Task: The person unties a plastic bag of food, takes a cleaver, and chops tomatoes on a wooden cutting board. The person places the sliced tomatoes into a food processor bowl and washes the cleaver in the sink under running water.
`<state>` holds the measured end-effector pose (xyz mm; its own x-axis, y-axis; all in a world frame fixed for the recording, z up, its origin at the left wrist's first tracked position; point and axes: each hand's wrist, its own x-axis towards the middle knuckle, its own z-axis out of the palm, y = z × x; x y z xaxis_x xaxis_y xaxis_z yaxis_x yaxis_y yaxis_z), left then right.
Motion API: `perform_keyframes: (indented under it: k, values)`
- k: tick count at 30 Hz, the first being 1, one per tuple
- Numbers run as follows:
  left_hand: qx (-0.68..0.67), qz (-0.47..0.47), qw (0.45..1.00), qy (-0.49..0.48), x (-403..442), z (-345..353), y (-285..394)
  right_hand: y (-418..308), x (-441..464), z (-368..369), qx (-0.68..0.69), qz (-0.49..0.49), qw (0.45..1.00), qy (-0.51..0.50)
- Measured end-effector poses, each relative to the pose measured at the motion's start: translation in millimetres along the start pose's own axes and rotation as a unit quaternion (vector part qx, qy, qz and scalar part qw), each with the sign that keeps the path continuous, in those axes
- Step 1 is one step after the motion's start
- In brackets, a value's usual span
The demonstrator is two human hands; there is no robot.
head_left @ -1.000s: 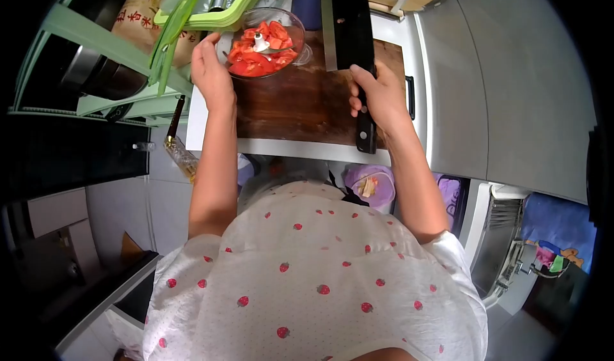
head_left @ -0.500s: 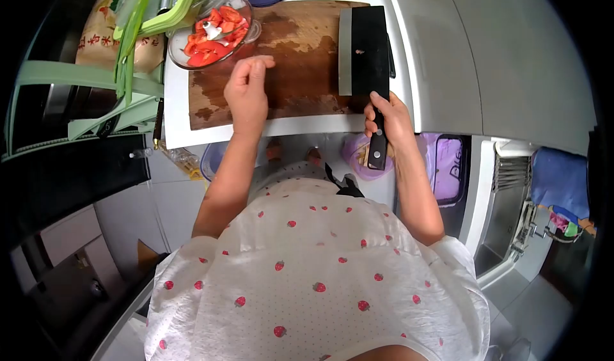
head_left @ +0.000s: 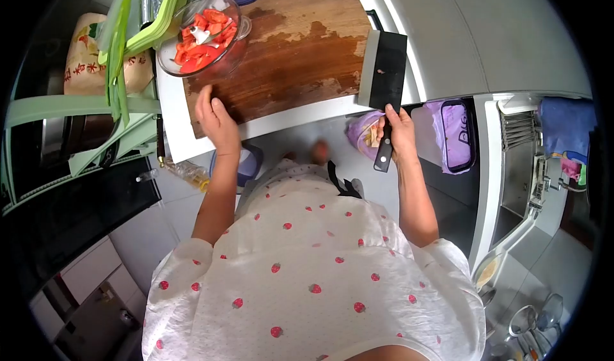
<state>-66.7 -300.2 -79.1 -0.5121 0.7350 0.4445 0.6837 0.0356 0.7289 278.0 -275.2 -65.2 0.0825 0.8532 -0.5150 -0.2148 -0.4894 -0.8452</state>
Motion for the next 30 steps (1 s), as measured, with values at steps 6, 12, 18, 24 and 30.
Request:
perform_keyframes:
  k: [6,12,18,24,30]
  values:
    - [0.299,0.02,0.939,-0.17,-20,-13,-35,9,2,18,-0.159,-0.047,0.983,0.075]
    - [0.277,0.055,0.933,-0.223,-25,7,-12,9,6,51,-0.22,-0.019,0.975,0.036]
    - [0.231,0.094,0.937,-0.244,-15,50,16,17,5,100,-0.264,-0.054,0.963,-0.016]
    - [0.159,0.17,0.934,-0.272,6,58,16,5,14,93,-0.294,-0.107,0.948,-0.052]
    - [0.183,0.13,0.933,-0.28,9,58,11,-11,36,56,-0.209,-0.064,0.975,0.034]
